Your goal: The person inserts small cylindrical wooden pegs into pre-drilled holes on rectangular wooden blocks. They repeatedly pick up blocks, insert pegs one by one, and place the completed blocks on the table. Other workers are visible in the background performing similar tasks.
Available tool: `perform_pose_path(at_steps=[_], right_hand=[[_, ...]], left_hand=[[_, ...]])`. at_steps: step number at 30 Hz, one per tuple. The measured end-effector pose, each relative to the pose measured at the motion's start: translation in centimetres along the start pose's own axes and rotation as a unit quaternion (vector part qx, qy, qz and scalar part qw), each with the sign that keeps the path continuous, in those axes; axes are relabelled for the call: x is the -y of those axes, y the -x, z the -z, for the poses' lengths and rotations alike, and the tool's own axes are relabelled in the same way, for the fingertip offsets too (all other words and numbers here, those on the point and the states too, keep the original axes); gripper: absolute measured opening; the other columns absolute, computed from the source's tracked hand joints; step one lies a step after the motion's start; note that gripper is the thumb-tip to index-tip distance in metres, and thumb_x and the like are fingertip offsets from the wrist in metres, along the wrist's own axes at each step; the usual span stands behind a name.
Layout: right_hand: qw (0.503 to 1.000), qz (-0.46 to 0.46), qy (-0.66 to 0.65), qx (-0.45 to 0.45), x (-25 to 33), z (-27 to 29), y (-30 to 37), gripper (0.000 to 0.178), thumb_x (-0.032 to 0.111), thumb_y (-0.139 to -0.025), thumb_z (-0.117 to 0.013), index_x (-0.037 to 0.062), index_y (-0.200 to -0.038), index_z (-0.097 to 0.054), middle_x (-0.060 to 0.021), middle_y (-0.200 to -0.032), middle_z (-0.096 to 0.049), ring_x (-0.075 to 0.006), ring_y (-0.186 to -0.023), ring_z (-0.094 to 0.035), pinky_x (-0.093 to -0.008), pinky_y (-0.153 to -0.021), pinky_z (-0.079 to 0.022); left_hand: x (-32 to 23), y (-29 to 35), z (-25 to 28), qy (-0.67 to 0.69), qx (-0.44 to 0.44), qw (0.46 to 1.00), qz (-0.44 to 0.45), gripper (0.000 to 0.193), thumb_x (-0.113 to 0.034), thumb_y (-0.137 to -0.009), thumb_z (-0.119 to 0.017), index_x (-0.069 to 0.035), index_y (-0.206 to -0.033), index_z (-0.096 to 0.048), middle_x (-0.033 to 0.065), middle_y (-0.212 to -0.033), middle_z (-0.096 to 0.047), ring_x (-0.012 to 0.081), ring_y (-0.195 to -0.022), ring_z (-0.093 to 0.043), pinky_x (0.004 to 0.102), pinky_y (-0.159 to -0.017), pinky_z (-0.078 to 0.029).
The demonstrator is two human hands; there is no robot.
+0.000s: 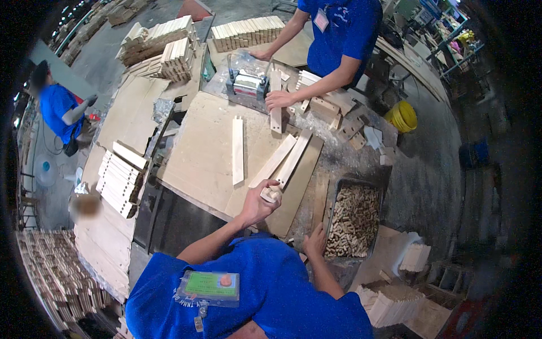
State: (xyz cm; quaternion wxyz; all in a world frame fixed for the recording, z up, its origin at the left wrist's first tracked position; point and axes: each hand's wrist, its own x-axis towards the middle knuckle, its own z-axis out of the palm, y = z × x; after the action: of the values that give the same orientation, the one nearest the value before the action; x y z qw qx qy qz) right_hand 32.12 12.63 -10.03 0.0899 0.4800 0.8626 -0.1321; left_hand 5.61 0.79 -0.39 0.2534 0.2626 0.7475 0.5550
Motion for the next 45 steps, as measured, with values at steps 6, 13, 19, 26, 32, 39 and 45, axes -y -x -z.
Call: perform_pose_path(at_steps=[6,13,19,26,32,39,45], right_hand=[[0.986,-0.091,-0.137,0.008,0.2,-0.6,-2.2,0.068,0.008,-0.079,-0.077,-0.0043,-0.142,-0.053,-0.0259,-0.114,-0.07,-0.044,-0.111,-0.07,-0.0522,-0.095,-0.057],[0.911,0.022,-0.409,-0.047,-1.2,9.2,0.6,0.038,0.015,-0.092,-0.078,0.0032,-0.12,-0.054,-0.0065,-0.1,-0.066,-0.0223,-0.085,-0.065,-0.0386,-0.081,-0.056],[0.849,0.131,-0.5,-0.104,3.0,19.8,3.7,0.05,0.014,-0.099,-0.075,0.0054,-0.141,-0.05,-0.0118,-0.104,-0.065,-0.0258,-0.084,-0.068,-0.04,-0.077,-0.058],[0.954,0.251,-0.159,0.05,2.7,21.2,3.3,0.065,0.021,-0.087,-0.085,0.0049,-0.14,-0.052,-0.026,-0.108,-0.071,-0.0498,-0.101,-0.071,-0.0494,-0.085,-0.058],[0.94,0.155,-0.295,-0.072,4.5,18.0,4.5,0.066,0.018,-0.085,-0.085,0.0023,-0.139,-0.049,-0.0267,-0.107,-0.07,-0.05,-0.101,-0.07,-0.0522,-0.085,-0.058],[0.959,0.2,-0.198,0.029,4.2,16.4,2.9,0.071,0.02,-0.084,-0.085,0.0002,-0.144,-0.051,-0.0297,-0.115,-0.071,-0.0503,-0.108,-0.07,-0.0518,-0.094,-0.056],[0.96,0.068,-0.273,-0.002,0.8,7.2,0.4,0.08,0.029,-0.085,-0.088,-0.0055,-0.146,-0.049,-0.0321,-0.126,-0.067,-0.0503,-0.117,-0.066,-0.0504,-0.1,-0.053]], left_hand=[[0.3,0.0,0.3,0.03,-0.01,0.999,-0.019,0.041,-0.017,-0.088,-0.079,-0.007,-0.127,-0.068,0.0153,-0.098,-0.077,0.0276,-0.089,-0.076,0.0382,-0.082,-0.06],[1.1,-0.8,-0.3,0.026,-0.019,0.999,-0.024,0.04,-0.015,-0.088,-0.079,-0.006,-0.125,-0.068,0.0149,-0.098,-0.077,0.0258,-0.09,-0.076,0.0373,-0.082,-0.059],[1.0,-0.4,-1.1,0.052,-0.019,0.998,0.005,0.042,-0.014,-0.088,-0.079,-0.005,-0.127,-0.067,0.0142,-0.096,-0.077,0.0246,-0.088,-0.075,0.0377,-0.082,-0.059],[0.6,-0.5,-0.6,0.0,-0.005,1.0,-0.021,0.042,-0.012,-0.089,-0.078,-0.006,-0.129,-0.067,0.0105,-0.094,-0.074,0.0201,-0.088,-0.073,0.0346,-0.081,-0.058],[0.0,0.3,-0.5,0.046,-0.011,0.999,-0.014,0.046,-0.011,-0.088,-0.079,-0.005,-0.132,-0.065,0.0116,-0.095,-0.073,0.0184,-0.088,-0.072,0.033,-0.081,-0.058],[1.7,-0.2,0.4,0.021,-0.03,0.999,-0.033,0.06,-0.018,-0.082,-0.084,-0.012,-0.137,-0.061,0.0258,-0.109,-0.075,0.0338,-0.101,-0.078,0.045,-0.086,-0.06],[-0.9,-8.0,2.5,-0.002,-0.063,0.998,0.012,0.079,-0.033,-0.084,-0.087,-0.004,-0.148,-0.051,0.0302,-0.121,-0.071,0.0417,-0.113,-0.071,0.0512,-0.098,-0.056]])
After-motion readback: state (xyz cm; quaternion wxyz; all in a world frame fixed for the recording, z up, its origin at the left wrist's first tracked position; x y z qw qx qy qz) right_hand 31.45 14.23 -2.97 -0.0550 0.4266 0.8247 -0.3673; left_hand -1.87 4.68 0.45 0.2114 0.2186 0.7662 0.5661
